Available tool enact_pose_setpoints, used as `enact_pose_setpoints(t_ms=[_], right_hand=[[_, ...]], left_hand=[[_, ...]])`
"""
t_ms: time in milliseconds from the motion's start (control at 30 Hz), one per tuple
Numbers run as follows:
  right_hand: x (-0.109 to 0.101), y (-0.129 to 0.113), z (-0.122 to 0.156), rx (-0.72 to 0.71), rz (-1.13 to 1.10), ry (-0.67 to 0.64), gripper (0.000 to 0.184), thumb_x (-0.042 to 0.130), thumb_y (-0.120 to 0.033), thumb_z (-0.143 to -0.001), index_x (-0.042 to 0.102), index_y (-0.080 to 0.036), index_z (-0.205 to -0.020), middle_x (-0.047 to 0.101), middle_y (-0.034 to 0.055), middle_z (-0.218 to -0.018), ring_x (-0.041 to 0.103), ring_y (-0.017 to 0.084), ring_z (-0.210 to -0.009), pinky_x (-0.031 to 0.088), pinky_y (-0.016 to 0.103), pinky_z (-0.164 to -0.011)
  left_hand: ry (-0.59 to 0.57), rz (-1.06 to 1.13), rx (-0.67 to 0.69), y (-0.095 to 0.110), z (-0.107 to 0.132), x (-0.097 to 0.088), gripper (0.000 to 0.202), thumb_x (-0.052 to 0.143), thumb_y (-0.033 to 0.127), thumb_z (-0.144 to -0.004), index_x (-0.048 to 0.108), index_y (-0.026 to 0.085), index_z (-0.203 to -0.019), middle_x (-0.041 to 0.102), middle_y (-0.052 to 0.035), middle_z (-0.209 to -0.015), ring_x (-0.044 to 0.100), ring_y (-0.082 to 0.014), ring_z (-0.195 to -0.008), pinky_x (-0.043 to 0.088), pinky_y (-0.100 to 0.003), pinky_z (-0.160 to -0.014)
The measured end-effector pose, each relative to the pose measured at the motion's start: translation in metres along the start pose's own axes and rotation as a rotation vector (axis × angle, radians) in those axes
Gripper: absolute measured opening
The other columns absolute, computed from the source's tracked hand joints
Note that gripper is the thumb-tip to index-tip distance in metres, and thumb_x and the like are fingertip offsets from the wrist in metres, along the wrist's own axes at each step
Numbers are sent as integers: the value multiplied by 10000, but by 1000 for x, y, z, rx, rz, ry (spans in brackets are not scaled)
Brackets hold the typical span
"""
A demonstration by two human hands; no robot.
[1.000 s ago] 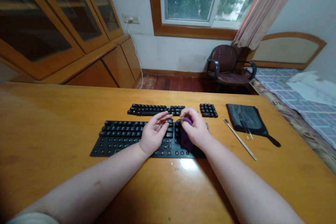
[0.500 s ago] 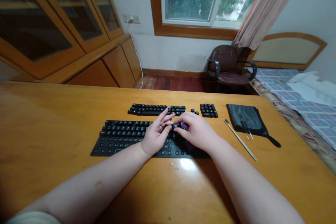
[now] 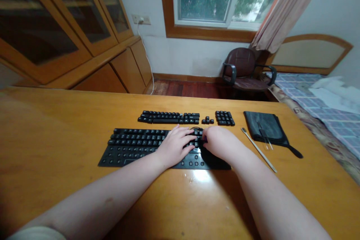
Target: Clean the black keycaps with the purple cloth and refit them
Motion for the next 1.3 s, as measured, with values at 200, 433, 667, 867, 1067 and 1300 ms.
enact_pose_setpoints(t_ms=[200, 433, 667, 867, 1067, 1300], right_hand=[[6, -2, -3, -10, -21, -18, 155, 620, -253, -683, 690, -237, -820, 704, 40, -789, 637, 207, -719, 404, 259, -605], [9, -1, -4, -8, -28, -17, 145, 610, -229, -667, 684, -239, -792, 699, 34, -763, 637, 210, -704, 410, 262, -593], [11, -1, -5, -13, -18, 5, 142, 625, -222, -669, 694, -234, -792, 699, 53, -766, 642, 224, -716, 421, 273, -596], [12, -1, -9, 10, -32, -14, 100, 663, -234, -645, 688, -239, -742, 689, 33, -722, 637, 211, -703, 390, 255, -561], [9, 1, -11, 31, -87, -24, 173, 696, -261, -618, 674, -221, -785, 665, 34, -779, 619, 200, -720, 395, 249, -569], [7, 21, -13, 0, -188, 57, 394, 721, -310, -628, 614, -193, -988, 635, 71, -973, 605, 226, -894, 444, 290, -742]], left_hand=[[-21, 23, -28, -1, -1, 0, 285, 575, 332, -815, 623, 218, -1072, 609, -50, -1173, 494, -214, -1137, 284, -469, -1060], [-28, 26, -28, -2, -1, 2, 283, 567, 334, -819, 626, 221, -1071, 612, -60, -1167, 503, -219, -1131, 292, -464, -1056], [-25, 20, -27, 0, -1, 1, 269, 558, 311, -823, 632, 222, -1065, 616, -57, -1158, 512, -224, -1116, 307, -476, -1044], [-73, 1, 63, 4, 0, 0, 224, 536, 288, -833, 656, 260, -1020, 593, -48, -1194, 481, -229, -1158, 281, -492, -1057], [-157, -33, 111, 8, 0, -1, 266, 528, 309, -839, 628, 270, -1082, 535, -56, -1275, 421, -241, -1225, 250, -512, -1067], [-188, -66, 100, 8, -2, -5, 315, 544, 336, -828, 592, 296, -1137, 481, -60, -1334, 368, -266, -1264, 237, -542, -1058]])
Point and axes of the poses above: each hand's wrist, its own z-axis away from the middle knuckle, its own x-axis out of the palm, y = z × x, the point moved 2 cm from there along -z, towards the middle knuckle
